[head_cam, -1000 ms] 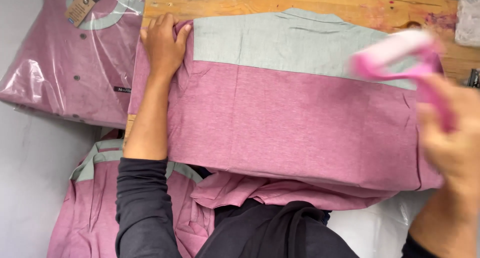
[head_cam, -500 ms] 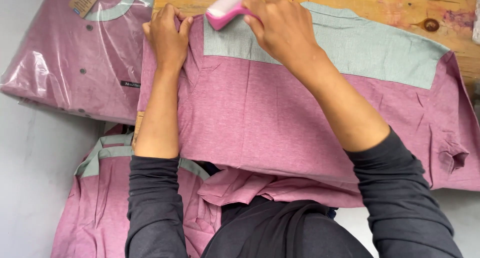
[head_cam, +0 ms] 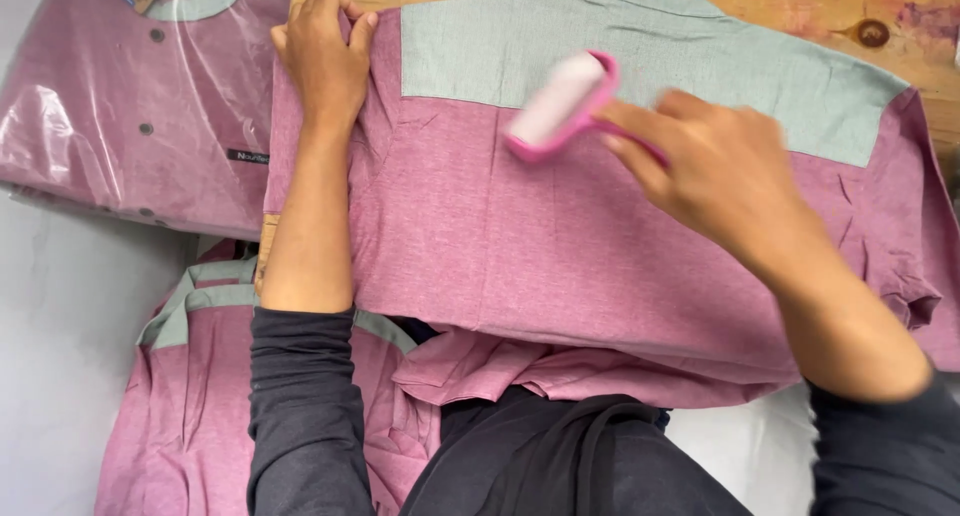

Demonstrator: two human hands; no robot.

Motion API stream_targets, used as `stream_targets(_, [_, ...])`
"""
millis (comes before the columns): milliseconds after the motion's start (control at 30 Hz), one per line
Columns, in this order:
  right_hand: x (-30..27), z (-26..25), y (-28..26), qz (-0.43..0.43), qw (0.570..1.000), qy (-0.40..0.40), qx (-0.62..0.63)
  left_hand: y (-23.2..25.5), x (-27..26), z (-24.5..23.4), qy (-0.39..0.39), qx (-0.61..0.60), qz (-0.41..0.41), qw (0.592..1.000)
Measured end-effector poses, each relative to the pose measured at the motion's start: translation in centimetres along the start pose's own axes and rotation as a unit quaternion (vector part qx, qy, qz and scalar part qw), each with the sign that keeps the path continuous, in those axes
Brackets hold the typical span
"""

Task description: The person uses a pink lint roller to remove lint from a pink shirt with light green trim. They roll the sleeve, the back, and the front of the shirt on a wooden table, then fold the shirt and continue rolling the main body.

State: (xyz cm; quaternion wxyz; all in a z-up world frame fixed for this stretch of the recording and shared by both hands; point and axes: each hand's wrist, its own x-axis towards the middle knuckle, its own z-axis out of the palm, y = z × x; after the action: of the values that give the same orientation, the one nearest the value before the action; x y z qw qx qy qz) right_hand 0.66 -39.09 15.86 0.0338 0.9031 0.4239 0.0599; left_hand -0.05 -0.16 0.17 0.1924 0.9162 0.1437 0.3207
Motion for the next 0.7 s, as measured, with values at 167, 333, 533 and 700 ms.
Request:
stream_targets(167, [11.1, 3.8, -3.7, -0.037, 0.989, 0.088, 0.111, -0.1, 0.0, -0.3, 0.004, -0.001, 0.011, 1.000])
stream_targets(333, [13.3, 5.7, -1.2, -0.051, 0.982, 0.085, 0.158, -0.7, 0.1, -0.5, -0.010, 0.007, 0.013, 1.000])
stream_targets(533, [2.3, 5.9, 11.6, -0.065, 0.978, 0.018, 0.196, -1.2, -0.1, -0.4, -0.016, 0.007, 0.017, 1.000])
stream_targets(700, [-8.2, 2.3, 19.0, 0.030, 0.967, -0.034, 0.251, -1.3, -0.2, -0.2, -0.019, 0.013, 0.020, 1.000])
